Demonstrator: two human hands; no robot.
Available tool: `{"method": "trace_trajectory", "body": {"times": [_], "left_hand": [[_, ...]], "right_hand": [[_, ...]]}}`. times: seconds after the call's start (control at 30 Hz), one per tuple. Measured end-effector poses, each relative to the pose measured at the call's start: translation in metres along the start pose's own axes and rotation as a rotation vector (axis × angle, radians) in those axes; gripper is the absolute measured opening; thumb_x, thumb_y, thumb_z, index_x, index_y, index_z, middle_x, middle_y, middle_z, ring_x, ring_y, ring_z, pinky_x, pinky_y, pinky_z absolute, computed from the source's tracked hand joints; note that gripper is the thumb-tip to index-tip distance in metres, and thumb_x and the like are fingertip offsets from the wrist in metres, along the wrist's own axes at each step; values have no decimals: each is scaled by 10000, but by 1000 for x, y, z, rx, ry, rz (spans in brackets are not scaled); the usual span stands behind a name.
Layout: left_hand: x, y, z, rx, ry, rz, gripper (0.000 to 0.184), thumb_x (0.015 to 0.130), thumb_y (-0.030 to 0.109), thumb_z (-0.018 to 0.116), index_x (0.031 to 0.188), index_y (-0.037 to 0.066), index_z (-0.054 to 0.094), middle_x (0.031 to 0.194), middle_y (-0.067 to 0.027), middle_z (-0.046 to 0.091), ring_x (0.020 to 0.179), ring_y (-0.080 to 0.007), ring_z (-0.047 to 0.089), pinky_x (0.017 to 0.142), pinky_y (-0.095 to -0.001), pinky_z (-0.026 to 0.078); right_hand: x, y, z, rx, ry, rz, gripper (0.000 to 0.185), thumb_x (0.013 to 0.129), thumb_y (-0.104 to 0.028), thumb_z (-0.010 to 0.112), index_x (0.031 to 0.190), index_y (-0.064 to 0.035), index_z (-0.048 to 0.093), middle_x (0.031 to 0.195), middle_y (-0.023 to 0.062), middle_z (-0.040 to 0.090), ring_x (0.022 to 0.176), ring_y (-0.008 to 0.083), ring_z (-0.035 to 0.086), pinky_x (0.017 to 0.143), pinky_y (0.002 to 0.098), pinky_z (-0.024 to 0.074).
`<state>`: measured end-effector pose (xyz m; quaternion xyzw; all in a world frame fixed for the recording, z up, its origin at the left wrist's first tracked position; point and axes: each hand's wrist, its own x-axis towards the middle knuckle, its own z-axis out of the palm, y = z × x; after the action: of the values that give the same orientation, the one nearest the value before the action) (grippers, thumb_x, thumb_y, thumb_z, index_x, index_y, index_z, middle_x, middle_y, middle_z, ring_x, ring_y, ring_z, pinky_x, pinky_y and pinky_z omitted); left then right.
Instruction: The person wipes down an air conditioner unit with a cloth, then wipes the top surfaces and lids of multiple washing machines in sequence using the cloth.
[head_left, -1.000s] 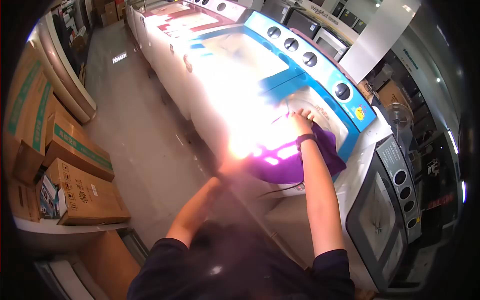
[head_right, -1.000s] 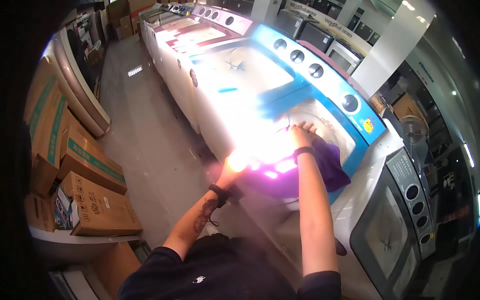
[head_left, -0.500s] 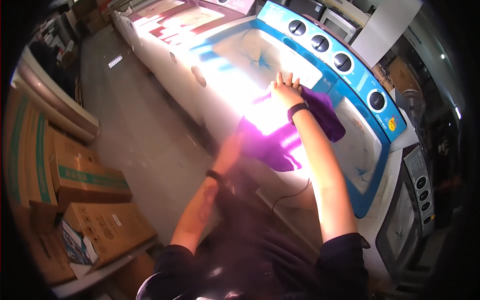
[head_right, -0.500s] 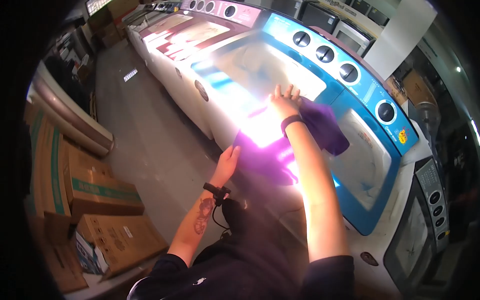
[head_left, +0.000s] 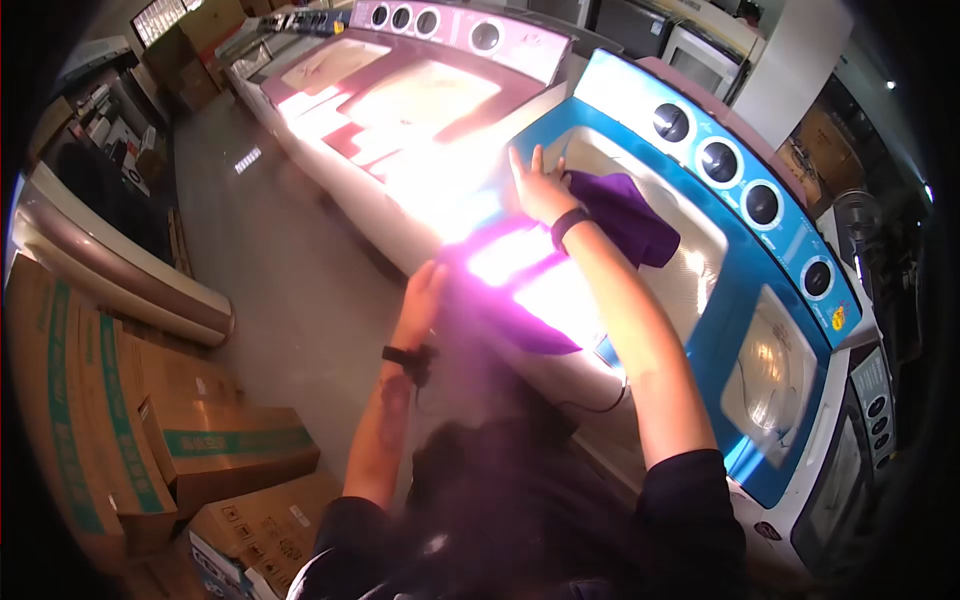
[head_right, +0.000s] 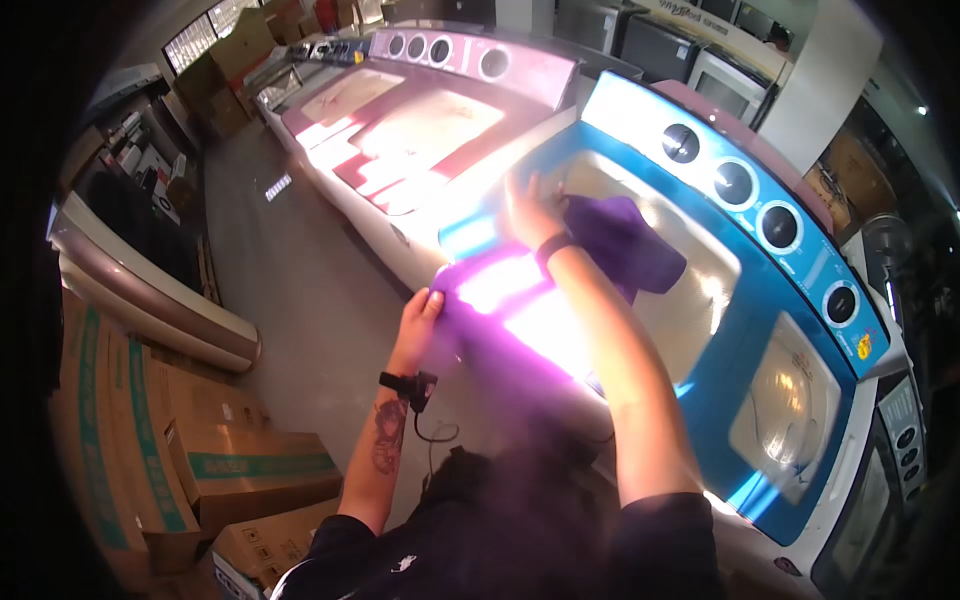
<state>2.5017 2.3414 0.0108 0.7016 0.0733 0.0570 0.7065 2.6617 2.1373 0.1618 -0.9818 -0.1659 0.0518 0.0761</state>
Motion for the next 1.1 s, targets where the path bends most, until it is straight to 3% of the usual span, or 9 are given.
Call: {"method": "trace_trajectory", "body": {"times": [0.07,0.17,0.2,0.33,0.57,0.7,0.77,0.93,1.1], "left_hand": [[-10,76,-1,-198,-41,23,212,977,221,495,967,26,579,850,40,552,773,-46,495,697,-215,424],[22,69,-26,-150,10,95,229,976,242,510,936,29,582,834,52,536,774,-36,469,711,-202,397],[33,63,-38,-141,9,109,248,972,242,510,1000,6,582,881,23,563,811,-65,499,735,-221,416],[67,87,-83,-182,-20,106,328,969,229,500,1144,-37,579,994,-43,621,899,-125,560,800,-267,451],[162,49,-195,-209,-44,42,317,980,273,489,1077,-10,595,928,6,605,836,-72,525,766,-229,428],[201,58,-251,-176,-49,131,322,984,297,489,1037,0,601,879,43,580,778,-45,502,723,-201,419],[216,68,-282,-167,-51,102,300,983,289,477,974,9,582,850,46,552,760,-50,483,701,-217,414],[265,52,-355,-98,-102,-58,285,980,280,461,854,35,531,783,50,497,725,-50,441,666,-231,397],[318,28,-414,-62,-8,53,304,974,286,469,822,28,517,744,49,456,706,-55,416,650,-237,388]], "right_hand": [[17,-11,-6,2,7,-52,720,865,-37,412,1490,-201,92,1504,300,52,1288,640,128,1052,630,235],[62,-19,-2,154,114,-85,772,819,35,436,1484,-156,93,1489,319,80,1286,636,134,1071,603,232],[78,-30,1,-50,352,-220,739,793,61,458,1457,-78,167,1465,333,141,1280,618,179,1086,569,241],[141,-81,1,-51,539,-401,578,805,-1,517,1359,-16,356,1405,311,287,1252,577,280,1102,536,238],[289,-174,57,-455,528,-377,514,848,-45,477,1354,-39,387,1376,285,358,1240,529,345,1085,536,256],[330,-242,55,-453,453,-254,553,846,-65,502,1382,-78,369,1407,241,345,1249,464,384,1091,534,246],[359,-273,62,-803,539,-223,499,872,-129,503,1364,-134,419,1318,140,464,1248,265,446,1046,608,291],[502,-303,121,-812,622,-446,380,885,-251,484,1240,-125,537,1351,26,449,1186,304,454,958,612,373],[571,-363,124,-599,535,-456,349,876,-190,486,1216,-119,521,1253,88,493,1116,339,492,930,532,415]]}}
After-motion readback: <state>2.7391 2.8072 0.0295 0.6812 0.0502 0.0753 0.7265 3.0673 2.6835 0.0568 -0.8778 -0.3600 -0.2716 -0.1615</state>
